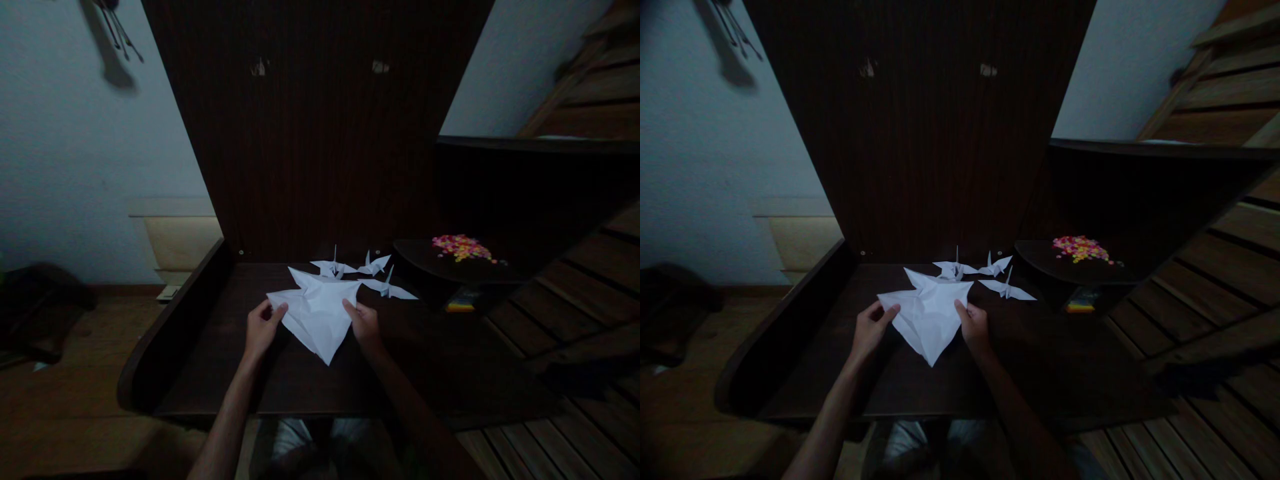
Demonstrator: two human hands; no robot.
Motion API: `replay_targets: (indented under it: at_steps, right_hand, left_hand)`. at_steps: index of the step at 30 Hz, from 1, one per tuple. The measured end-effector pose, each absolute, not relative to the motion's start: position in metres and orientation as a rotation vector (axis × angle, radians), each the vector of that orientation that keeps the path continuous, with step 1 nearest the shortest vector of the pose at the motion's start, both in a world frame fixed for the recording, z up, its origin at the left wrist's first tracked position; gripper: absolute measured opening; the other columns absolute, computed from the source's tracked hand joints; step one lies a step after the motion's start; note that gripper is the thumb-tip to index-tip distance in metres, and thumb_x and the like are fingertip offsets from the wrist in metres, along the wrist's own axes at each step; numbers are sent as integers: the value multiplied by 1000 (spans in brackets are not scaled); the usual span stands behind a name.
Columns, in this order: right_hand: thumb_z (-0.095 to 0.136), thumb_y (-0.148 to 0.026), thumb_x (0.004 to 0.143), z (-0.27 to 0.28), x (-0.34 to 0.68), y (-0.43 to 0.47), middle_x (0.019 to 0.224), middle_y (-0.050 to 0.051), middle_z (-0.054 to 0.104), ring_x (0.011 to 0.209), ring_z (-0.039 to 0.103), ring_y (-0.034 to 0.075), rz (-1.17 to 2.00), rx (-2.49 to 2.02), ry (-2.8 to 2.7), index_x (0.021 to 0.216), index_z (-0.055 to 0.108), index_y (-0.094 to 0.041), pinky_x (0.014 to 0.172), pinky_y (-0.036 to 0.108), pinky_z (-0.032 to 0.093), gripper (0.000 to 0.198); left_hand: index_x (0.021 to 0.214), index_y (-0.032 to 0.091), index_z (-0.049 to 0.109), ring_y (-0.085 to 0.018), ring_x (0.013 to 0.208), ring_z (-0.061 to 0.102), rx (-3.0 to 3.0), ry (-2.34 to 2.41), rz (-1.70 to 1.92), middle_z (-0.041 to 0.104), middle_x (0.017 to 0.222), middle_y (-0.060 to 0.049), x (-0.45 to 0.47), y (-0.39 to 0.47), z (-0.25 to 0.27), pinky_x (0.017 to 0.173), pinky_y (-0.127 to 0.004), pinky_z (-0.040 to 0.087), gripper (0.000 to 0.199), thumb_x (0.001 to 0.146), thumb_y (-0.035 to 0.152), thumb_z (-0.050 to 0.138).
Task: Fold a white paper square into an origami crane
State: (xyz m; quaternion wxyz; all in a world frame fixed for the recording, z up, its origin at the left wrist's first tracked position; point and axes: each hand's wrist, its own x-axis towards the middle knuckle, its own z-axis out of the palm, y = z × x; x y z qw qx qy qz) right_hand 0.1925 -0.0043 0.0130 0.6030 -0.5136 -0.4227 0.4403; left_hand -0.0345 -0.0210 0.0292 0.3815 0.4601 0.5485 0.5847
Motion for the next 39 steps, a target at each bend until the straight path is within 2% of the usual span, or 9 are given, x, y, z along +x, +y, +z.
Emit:
replay_targets:
  at_steps: [4,9,18,21,23,26,29,33,39]
  right_hand:
    - [78,-52,54,11,195,-3,56,3,65,53,56,17,1135,-1106,-745,60,67,-13,47,27,42,42]
    - [81,-40,54,8,195,-1,65,8,71,65,66,25,1260,-1019,-538,69,69,-13,55,33,52,33]
    - [69,-36,63,-5,196,2,80,14,71,76,68,32,1149,-1216,-753,83,65,-12,64,44,55,32]
    - [73,-22,59,6,201,-3,114,14,65,102,61,32,923,-1271,-880,106,62,-16,86,47,51,49]
    - [66,-19,69,18,199,-11,129,16,55,117,51,33,323,-1305,-1258,115,59,-15,97,51,43,47]
    - [54,-9,81,34,183,-22,109,13,64,105,56,27,-20,-1121,-1768,103,65,-18,95,44,45,26]
    - [48,-5,84,33,161,-19,94,9,67,93,61,22,135,-1015,-2152,96,67,-19,88,35,50,26]
    - [52,-6,83,10,148,-2,105,11,68,103,61,22,287,-1140,-2361,95,68,-15,96,35,47,23]
    - [58,-14,84,-20,152,1,127,15,60,119,55,27,384,-1188,-2332,117,61,-14,104,42,43,34]
  left_hand:
    - [89,11,74,-21,77,66,926,1274,1540,74,89,-11,-28,-25,27,71,-29,50,47,57,44,82]
    - [85,10,74,-18,70,64,783,1192,1559,72,79,-8,-22,-26,16,70,-28,48,45,57,44,82]
    - [81,11,70,-14,60,56,875,1338,1619,63,64,-1,-25,-33,13,61,-24,41,38,67,46,73]
    - [74,11,68,-14,59,53,1136,1521,1502,61,62,-1,-35,-34,17,58,-23,38,36,73,48,66]
    - [71,12,66,-15,61,54,1297,1596,1396,62,64,-1,-39,-33,20,58,-23,38,37,77,48,60]
    - [69,14,64,-15,61,53,1550,1648,1262,60,61,0,-37,-29,27,58,-23,38,38,82,47,53]
    - [71,15,65,-15,60,53,1803,1640,1120,60,62,0,-29,-23,38,58,-23,37,37,85,45,50]
    - [72,15,67,-16,61,57,1998,1552,961,66,68,-3,-23,-20,52,60,-24,39,34,87,39,47]
    - [71,16,66,-16,62,60,2069,1578,968,68,70,-5,-29,-25,48,63,-24,41,31,89,33,47]
